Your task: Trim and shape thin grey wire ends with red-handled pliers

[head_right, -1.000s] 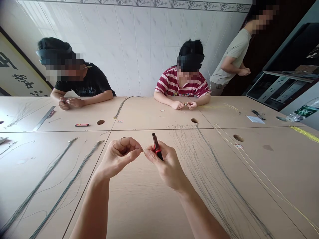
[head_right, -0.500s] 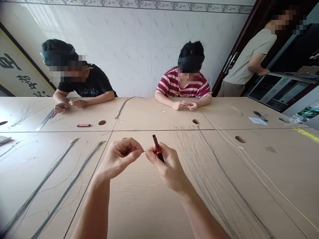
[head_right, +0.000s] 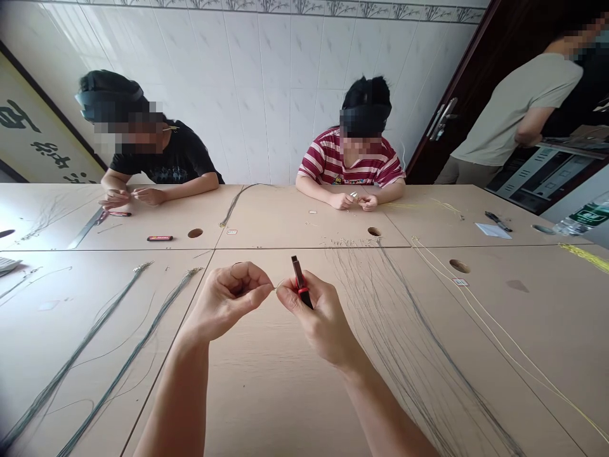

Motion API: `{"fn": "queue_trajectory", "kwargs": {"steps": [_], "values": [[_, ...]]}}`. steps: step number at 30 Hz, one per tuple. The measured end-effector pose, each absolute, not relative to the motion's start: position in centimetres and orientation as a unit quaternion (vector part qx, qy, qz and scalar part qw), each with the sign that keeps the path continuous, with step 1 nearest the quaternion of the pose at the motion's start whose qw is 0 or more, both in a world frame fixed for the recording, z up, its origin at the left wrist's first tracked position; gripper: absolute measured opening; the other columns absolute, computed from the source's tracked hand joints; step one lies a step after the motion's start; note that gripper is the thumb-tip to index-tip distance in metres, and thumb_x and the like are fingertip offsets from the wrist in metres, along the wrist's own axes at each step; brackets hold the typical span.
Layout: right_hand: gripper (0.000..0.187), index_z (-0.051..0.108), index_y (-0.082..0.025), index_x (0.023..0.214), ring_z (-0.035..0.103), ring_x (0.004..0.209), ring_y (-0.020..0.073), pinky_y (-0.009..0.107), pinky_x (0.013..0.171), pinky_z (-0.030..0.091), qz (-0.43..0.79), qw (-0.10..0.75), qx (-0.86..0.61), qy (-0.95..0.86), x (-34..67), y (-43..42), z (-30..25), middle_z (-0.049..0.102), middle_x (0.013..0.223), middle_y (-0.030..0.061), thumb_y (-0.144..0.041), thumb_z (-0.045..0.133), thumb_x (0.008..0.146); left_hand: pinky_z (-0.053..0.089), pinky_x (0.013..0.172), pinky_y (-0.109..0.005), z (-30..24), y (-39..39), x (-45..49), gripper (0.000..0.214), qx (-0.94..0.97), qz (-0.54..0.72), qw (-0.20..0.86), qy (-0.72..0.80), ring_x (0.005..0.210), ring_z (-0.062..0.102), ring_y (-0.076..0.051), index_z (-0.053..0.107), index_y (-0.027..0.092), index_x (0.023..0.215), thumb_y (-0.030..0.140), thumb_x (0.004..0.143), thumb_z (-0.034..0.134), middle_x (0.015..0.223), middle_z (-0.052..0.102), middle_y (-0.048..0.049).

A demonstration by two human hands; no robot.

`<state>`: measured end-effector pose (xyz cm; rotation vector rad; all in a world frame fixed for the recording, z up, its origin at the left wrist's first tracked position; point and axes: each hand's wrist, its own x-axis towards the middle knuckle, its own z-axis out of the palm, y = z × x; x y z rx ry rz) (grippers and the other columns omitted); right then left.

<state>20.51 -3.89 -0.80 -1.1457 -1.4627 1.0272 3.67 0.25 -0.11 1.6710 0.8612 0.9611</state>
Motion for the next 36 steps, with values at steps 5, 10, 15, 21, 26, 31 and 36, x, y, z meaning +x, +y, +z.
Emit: {"fn": "queue_trajectory", "kwargs": {"steps": [5, 10, 15, 21, 26, 31, 36], "values": [[0.028, 0.052, -0.02, 0.071, 0.035, 0.06, 0.011, 0.026, 0.054, 0.032, 0.421, 0.479, -0.479, -0.603, 20.4, -3.8, -0.7, 0.041, 0.065, -0.0032, -0.04, 0.056, 0.09, 0.027, 0.044, -0.019, -0.1, 0.3, 3.4, 0.013, 0.684, 0.4, 0.497, 0.355, 0.051, 0.032, -0.006, 0.058, 0.015, 0.072, 0.023, 0.082, 0.06, 0.058, 0.046, 0.0045], [0.016, 0.06, -0.022, 0.077, 0.043, 0.062, 0.0133, 0.028, 0.062, 0.038, 0.263, 0.646, -0.52, -0.493, 23.8, -3.4, -0.8, 0.047, 0.065, -0.002, -0.036, 0.063, 0.086, 0.023, 0.043, -0.02, 0.3, 0.5, 2.5, 0.015, 0.662, 0.421, 0.475, 0.4, 0.049, 0.03, -0.006, 0.058, 0.016, 0.069, 0.025, 0.08, 0.062, 0.056, 0.043, 0.0048], [0.016, 0.057, -0.022, 0.075, 0.048, 0.064, 0.0149, 0.029, 0.061, 0.039, 0.231, 0.635, -0.541, -0.5, 25.9, -3.3, -1.2, 0.05, 0.068, -0.0011, -0.034, 0.063, 0.083, 0.022, 0.042, -0.02, 0.3, 0.6, 1.7, 0.016, 0.649, 0.42, 0.478, 0.417, 0.049, 0.028, -0.006, 0.057, 0.016, 0.068, 0.026, 0.08, 0.062, 0.056, 0.041, 0.0051], [0.022, 0.043, -0.021, 0.07, 0.046, 0.066, 0.0154, 0.029, 0.061, 0.036, 0.154, 0.351, -0.557, -0.737, 23.2, -3.4, -1.6, 0.049, 0.069, -0.0003, -0.024, 0.052, 0.089, 0.025, 0.046, -0.021, 0.3, 0.6, 1.4, 0.018, 0.673, 0.382, 0.484, 0.408, 0.053, 0.033, -0.007, 0.057, 0.015, 0.069, 0.027, 0.082, 0.061, 0.06, 0.044, 0.0035], [0.021, 0.042, -0.021, 0.07, 0.049, 0.07, 0.0165, 0.029, 0.063, 0.036, 0.106, 0.264, -0.536, -0.795, 22.7, -3.1, -1.9, 0.054, 0.072, 0.0009, -0.017, 0.052, 0.089, 0.024, 0.047, -0.022, 0.4, 0.5, 1.3, 0.016, 0.695, 0.343, 0.475, 0.416, 0.054, 0.031, -0.007, 0.058, 0.014, 0.069, 0.025, 0.081, 0.06, 0.061, 0.043, 0.0033], [0.022, 0.044, -0.021, 0.068, 0.05, 0.067, 0.0161, 0.028, 0.061, 0.034, 0.069, 0.246, -0.53, -0.808, 22.7, -3.1, -2.0, 0.055, 0.068, 0.0003, -0.017, 0.054, 0.088, 0.026, 0.047, -0.021, 0.4, 0.5, 1.2, 0.015, 0.706, 0.314, 0.47, 0.426, 0.053, 0.032, -0.007, 0.059, 0.015, 0.069, 0.025, 0.08, 0.061, 0.059, 0.04, 0.0044], [0.022, 0.045, -0.021, 0.068, 0.049, 0.067, 0.016, 0.028, 0.06, 0.033, 0.053, 0.233, -0.523, -0.818, 22.6, -3.0, -2.2, 0.056, 0.068, 0.0001, -0.017, 0.055, 0.088, 0.027, 0.047, -0.02, 0.5, 0.7, 1.3, 0.013, 0.711, 0.294, 0.47, 0.431, 0.054, 0.033, -0.007, 0.06, 0.015, 0.07, 0.023, 0.079, 0.061, 0.06, 0.04, 0.0045]]}}
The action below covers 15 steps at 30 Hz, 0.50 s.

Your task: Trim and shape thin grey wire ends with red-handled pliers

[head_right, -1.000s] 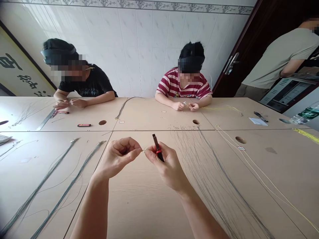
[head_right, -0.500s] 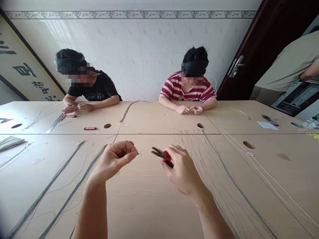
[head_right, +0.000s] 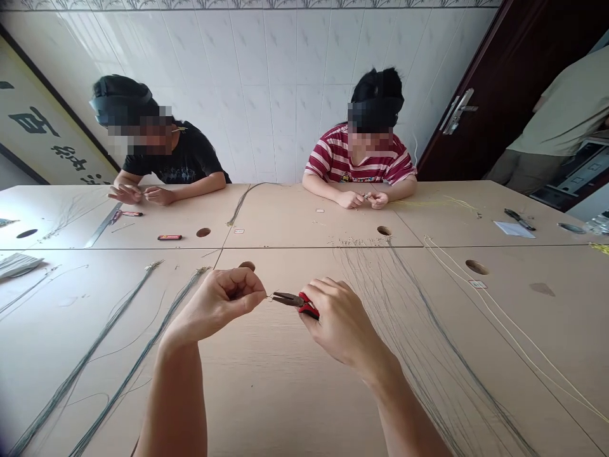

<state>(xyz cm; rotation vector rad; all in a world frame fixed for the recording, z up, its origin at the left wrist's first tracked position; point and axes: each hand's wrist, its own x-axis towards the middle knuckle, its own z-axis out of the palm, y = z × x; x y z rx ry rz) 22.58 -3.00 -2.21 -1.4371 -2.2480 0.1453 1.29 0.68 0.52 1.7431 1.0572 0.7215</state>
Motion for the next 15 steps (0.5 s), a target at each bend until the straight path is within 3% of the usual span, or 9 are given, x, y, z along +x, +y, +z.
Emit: {"fn": "queue_trajectory", "kwargs": {"steps": [15], "values": [[0.023, 0.045, -0.02, 0.067, 0.048, 0.065, 0.0153, 0.027, 0.059, 0.031, 0.029, 0.219, -0.522, -0.824, 22.57, -2.9, -2.52, 0.054, 0.065, -0.0011, -0.015, 0.057, 0.086, 0.028, 0.048, -0.02, 0.17, 0.75, 1.17, 0.009, 0.712, 0.267, 0.494, 0.421, 0.055, 0.034, -0.008, 0.059, 0.015, 0.07, 0.018, 0.079, 0.058, 0.059, 0.041, 0.0052]]}}
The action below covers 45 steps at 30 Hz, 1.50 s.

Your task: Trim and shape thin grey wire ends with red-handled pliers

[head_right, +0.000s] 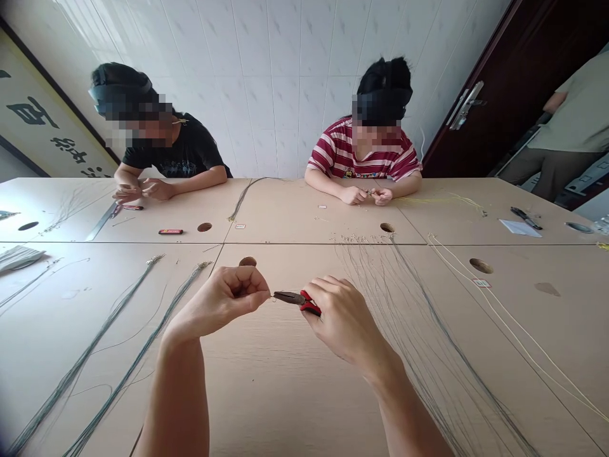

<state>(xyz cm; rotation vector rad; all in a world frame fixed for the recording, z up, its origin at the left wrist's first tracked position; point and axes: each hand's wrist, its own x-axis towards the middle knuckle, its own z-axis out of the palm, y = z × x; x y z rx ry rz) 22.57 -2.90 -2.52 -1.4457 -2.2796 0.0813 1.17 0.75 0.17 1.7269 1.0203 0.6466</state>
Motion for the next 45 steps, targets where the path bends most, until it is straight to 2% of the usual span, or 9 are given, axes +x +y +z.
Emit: {"fn": "queue_trajectory", "kwargs": {"steps": [12, 22, 26, 30, 33, 35, 38, 41, 45], "values": [[0.028, 0.039, -0.02, 0.065, 0.043, 0.06, 0.0132, 0.024, 0.055, 0.026, 0.031, 0.212, -0.526, -0.823, 22.8, -2.8, -2.7, 0.05, 0.062, -0.003, -0.012, 0.059, 0.083, 0.029, 0.049, -0.02, 0.0, 0.9, 1.1, 0.008, 0.71, 0.263, 0.494, 0.427, 0.056, 0.036, -0.008, 0.06, 0.016, 0.07, 0.016, 0.078, 0.058, 0.06, 0.043, 0.0048], [0.028, 0.035, -0.021, 0.067, 0.042, 0.06, 0.0129, 0.023, 0.055, 0.026, 0.072, 0.21, -0.543, -0.81, 23.5, -2.7, -2.9, 0.05, 0.063, -0.003, -0.019, 0.054, 0.088, 0.026, 0.045, -0.022, 0.2, 0.8, 0.5, 0.018, 0.709, 0.258, 0.488, 0.44, 0.053, 0.032, -0.008, 0.07, 0.016, 0.081, 0.032, 0.083, 0.062, 0.057, 0.042, 0.0033], [0.028, 0.033, -0.021, 0.067, 0.041, 0.059, 0.0129, 0.023, 0.054, 0.026, 0.084, 0.211, -0.553, -0.802, 23.9, -2.8, -2.9, 0.048, 0.063, -0.0029, -0.019, 0.052, 0.087, 0.029, 0.046, -0.022, 0.0, 1.1, -0.4, 0.02, 0.72, 0.242, 0.47, 0.45, 0.054, 0.036, -0.01, 0.07, 0.017, 0.075, 0.033, 0.085, 0.062, 0.056, 0.049, 0.0015], [0.03, 0.029, -0.021, 0.066, 0.039, 0.058, 0.0127, 0.024, 0.054, 0.026, 0.091, 0.21, -0.552, -0.802, 23.5, -2.7, -2.8, 0.046, 0.062, -0.003, -0.019, 0.051, 0.087, 0.044, 0.064, -0.023, -0.5, 1.3, -0.5, 0.019, 0.679, 0.342, 0.524, 0.384, 0.068, 0.052, -0.012, 0.064, 0.018, 0.076, 0.03, 0.09, 0.057, 0.069, 0.06, -0.0007], [0.029, 0.03, -0.021, 0.066, 0.039, 0.058, 0.0125, 0.024, 0.054, 0.026, 0.097, 0.217, -0.542, -0.806, 23.0, -2.8, -2.7, 0.047, 0.063, -0.0032, -0.017, 0.051, 0.086, 0.045, 0.091, -0.029, -1.2, 1.3, 0.5, 0.02, 0.569, 0.434, 0.642, 0.275, 0.097, 0.059, -0.016, 0.062, 0.017, 0.079, 0.028, 0.093, 0.053, 0.1, 0.066, -0.0057], [0.028, 0.032, -0.021, 0.067, 0.039, 0.058, 0.0123, 0.024, 0.054, 0.026, 0.1, 0.219, -0.54, -0.807, 22.7, -2.9, -2.7, 0.047, 0.063, -0.0035, -0.016, 0.051, 0.085, 0.046, 0.096, -0.032, -1.7, 1.2, 1.5, 0.021, 0.449, 0.457, 0.742, 0.195, 0.104, 0.06, -0.02, 0.06, 0.016, 0.075, 0.027, 0.092, 0.054, 0.102, 0.066, -0.007], [0.027, 0.034, -0.021, 0.067, 0.04, 0.058, 0.0123, 0.024, 0.054, 0.026, 0.099, 0.218, -0.537, -0.809, 22.3, -3.1, -2.8, 0.048, 0.062, -0.0035, -0.016, 0.052, 0.085, 0.051, 0.088, -0.032, -2.0, 1.0, 2.6, 0.023, 0.275, 0.468, 0.833, 0.105, 0.082, 0.064, -0.016, 0.057, 0.015, 0.071, 0.023, 0.092, 0.052, 0.079, 0.062, -0.0035], [0.025, 0.036, -0.021, 0.068, 0.041, 0.059, 0.0123, 0.024, 0.055, 0.026, 0.095, 0.223, -0.53, -0.813, 22.0, -3.1, -3.1, 0.049, 0.063, -0.0031, -0.016, 0.053, 0.086, 0.054, 0.077, -0.028, -1.8, 0.9, 2.6, 0.028, 0.146, 0.49, 0.855, 0.081, 0.06, 0.055, -0.009, 0.053, 0.014, 0.069, 0.019, 0.095, 0.044, 0.062, 0.051, 0.0016], [0.026, 0.036, -0.021, 0.066, 0.042, 0.059, 0.0125, 0.024, 0.055, 0.027, 0.085, 0.214, -0.513, -0.827, 21.5, -3.0, -3.7, 0.05, 0.063, -0.0028, -0.015, 0.053, 0.085, 0.043, 0.048, -0.019, -1.7, 0.8, 1.6, 0.033, 0.062, 0.508, 0.855, 0.081, 0.047, 0.04, -0.006, 0.046, 0.015, 0.069, 0.019, 0.099, 0.034, 0.057, 0.039, 0.0042]]}}
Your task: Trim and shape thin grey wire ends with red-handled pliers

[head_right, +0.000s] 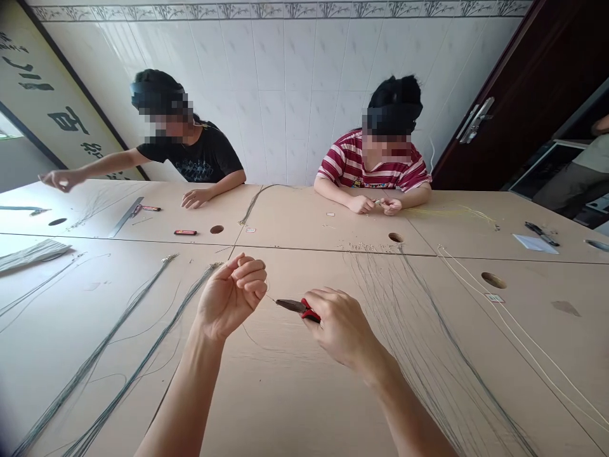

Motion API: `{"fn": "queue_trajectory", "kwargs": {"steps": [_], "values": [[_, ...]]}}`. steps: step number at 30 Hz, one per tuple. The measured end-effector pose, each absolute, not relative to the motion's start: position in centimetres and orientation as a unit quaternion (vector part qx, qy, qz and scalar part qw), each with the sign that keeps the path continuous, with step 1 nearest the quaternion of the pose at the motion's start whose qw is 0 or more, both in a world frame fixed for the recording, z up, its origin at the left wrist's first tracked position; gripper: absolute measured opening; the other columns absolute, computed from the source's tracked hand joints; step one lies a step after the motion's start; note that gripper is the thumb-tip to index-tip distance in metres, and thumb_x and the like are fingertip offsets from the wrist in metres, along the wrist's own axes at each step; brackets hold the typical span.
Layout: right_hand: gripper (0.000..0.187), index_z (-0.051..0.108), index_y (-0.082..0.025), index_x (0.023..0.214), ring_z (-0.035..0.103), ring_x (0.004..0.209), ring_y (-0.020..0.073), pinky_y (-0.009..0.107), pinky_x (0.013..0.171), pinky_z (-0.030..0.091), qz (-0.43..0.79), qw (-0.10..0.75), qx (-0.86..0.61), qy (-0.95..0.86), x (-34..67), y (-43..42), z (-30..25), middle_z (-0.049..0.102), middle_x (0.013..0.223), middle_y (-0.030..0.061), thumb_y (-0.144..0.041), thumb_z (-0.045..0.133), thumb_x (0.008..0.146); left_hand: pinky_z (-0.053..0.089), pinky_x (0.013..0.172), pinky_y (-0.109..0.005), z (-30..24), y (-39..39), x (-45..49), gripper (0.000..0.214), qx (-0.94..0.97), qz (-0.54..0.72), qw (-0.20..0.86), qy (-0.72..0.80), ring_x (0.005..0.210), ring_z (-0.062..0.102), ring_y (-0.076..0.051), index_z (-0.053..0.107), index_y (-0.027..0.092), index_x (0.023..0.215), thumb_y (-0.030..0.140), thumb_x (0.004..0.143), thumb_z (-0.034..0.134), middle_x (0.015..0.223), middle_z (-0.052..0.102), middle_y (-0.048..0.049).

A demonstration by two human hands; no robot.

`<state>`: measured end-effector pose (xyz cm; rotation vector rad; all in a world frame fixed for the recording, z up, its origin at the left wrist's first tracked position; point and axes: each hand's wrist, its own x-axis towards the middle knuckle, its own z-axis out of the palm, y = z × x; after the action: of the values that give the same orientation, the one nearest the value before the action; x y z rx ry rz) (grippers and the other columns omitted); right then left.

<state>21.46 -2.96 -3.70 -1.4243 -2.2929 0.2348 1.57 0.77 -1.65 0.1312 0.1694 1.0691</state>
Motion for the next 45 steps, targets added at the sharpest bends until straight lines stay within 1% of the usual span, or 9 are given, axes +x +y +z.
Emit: {"fn": "queue_trajectory", "kwargs": {"steps": [3, 7, 10, 15, 31, 35, 38, 41, 45], "values": [[0.027, 0.036, -0.021, 0.064, 0.043, 0.059, 0.0125, 0.024, 0.055, 0.027, 0.075, 0.198, -0.481, -0.85, 21.0, -2.9, -4.3, 0.052, 0.062, -0.0026, -0.011, 0.053, 0.083, 0.026, 0.036, -0.016, -2.0, 0.7, 0.9, 0.033, 0.069, 0.497, 0.857, 0.116, 0.04, 0.029, -0.004, 0.045, 0.015, 0.069, 0.018, 0.1, 0.034, 0.054, 0.03, 0.0068], [0.024, 0.041, -0.02, 0.063, 0.044, 0.059, 0.0128, 0.025, 0.055, 0.027, 0.054, 0.172, -0.438, -0.881, 20.6, -2.6, -5.1, 0.053, 0.061, -0.0023, -0.005, 0.051, 0.079, 0.016, 0.033, -0.015, -2.7, 0.7, 0.4, 0.026, 0.119, 0.474, 0.85, 0.196, 0.038, 0.021, -0.002, 0.048, 0.013, 0.071, 0.017, 0.097, 0.044, 0.055, 0.019, 0.0094], [0.021, 0.045, -0.02, 0.066, 0.046, 0.06, 0.0131, 0.025, 0.057, 0.028, 0.04, 0.152, -0.422, -0.893, 20.9, -2.3, -5.7, 0.056, 0.064, -0.002, -0.003, 0.052, 0.076, 0.015, 0.033, -0.014, -3.5, 0.9, 0.4, 0.023, 0.176, 0.452, 0.837, 0.254, 0.039, 0.017, -0.002, 0.047, 0.014, 0.069, 0.017, 0.09, 0.058, 0.057, 0.015, 0.01], [0.019, 0.048, -0.02, 0.067, 0.049, 0.063, 0.0138, 0.027, 0.059, 0.029, 0.033, 0.117, -0.405, -0.906, 21.4, -2.0, -6.4, 0.059, 0.066, -0.0016, -0.007, 0.055, 0.079, 0.013, 0.034, -0.013, -5.1, 1.3, 0.6, 0.034, 0.251, 0.421, 0.82, 0.296, 0.041, 0.014, -0.002, 0.04, 0.017, 0.065, 0.019, 0.08, 0.071, 0.058, 0.013, 0.0102], [0.019, 0.048, -0.019, 0.065, 0.048, 0.064, 0.0134, 0.027, 0.059, 0.025, 0.036, 0.071, -0.383, -0.92, 20.7, -1.4, -7.5, 0.059, 0.066, -0.0008, -0.005, 0.051, 0.077, 0.012, 0.032, -0.014, -8.2, 2.1, 0.6, 0.038, 0.213, 0.414, 0.818, 0.339, 0.038, 0.019, 0.0, 0.038, 0.018, 0.063, 0.016, 0.075, 0.074, 0.053, 0.019, 0.0116], [0.02, 0.046, -0.02, 0.064, 0.046, 0.062, 0.0138, 0.027, 0.057, 0.024, 0.02, 0.07, -0.412, -0.908, 20.9, -0.4, -8.2, 0.057, 0.064, -0.0011, -0.006, 0.05, 0.078, 0.016, 0.031, -0.013, -8.9, 3.0, 0.7, 0.032, 0.181, 0.462, 0.8, 0.338, 0.036, 0.02, -0.001, 0.039, 0.018, 0.065, 0.016, 0.079, 0.067, 0.052, 0.019, 0.0118], [0.021, 0.046, -0.02, 0.064, 0.045, 0.061, 0.0142, 0.026, 0.056, 0.025, 0.013, 0.081, -0.431, -0.898, 21.5, 0.2, -8.6, 0.056, 0.063, -0.0015, -0.007, 0.05, 0.08, 0.032, 0.037, -0.012, -8.5, 3.0, -0.2, 0.033, 0.173, 0.488, 0.791, 0.327, 0.04, 0.032, -0.002, 0.034, 0.019, 0.062, 0.017, 0.081, 0.061, 0.054, 0.029, 0.0088], [0.02, 0.046, -0.021, 0.065, 0.045, 0.06, 0.0142, 0.025, 0.056, 0.025, 0.008, 0.093, -0.445, -0.891, 22.1, 0.5, -8.6, 0.054, 0.062, -0.0018, -0.009, 0.052, 0.079, 0.048, 0.051, -0.016, -7.6, 2.4, -1.5, 0.032, 0.182, 0.493, 0.787, 0.325, 0.05, 0.047, -0.005, 0.033, 0.019, 0.059, 0.018, 0.079, 0.058, 0.06, 0.044, 0.0032], [0.018, 0.047, -0.021, 0.066, 0.044, 0.059, 0.0141, 0.024, 0.054, 0.025, 0.002, 0.113, -0.455, -0.883, 22.3, 0.6, -8.2, 0.053, 0.063, -0.0016, -0.01, 0.053, 0.079, 0.048, 0.052, -0.016, -6.8, 1.1, -2.6, 0.032, 0.213, 0.506, 0.768, 0.33, 0.053, 0.051, -0.005, 0.035, 0.018, 0.058, 0.021, 0.077, 0.06, 0.063, 0.049, 0.0021]]}}
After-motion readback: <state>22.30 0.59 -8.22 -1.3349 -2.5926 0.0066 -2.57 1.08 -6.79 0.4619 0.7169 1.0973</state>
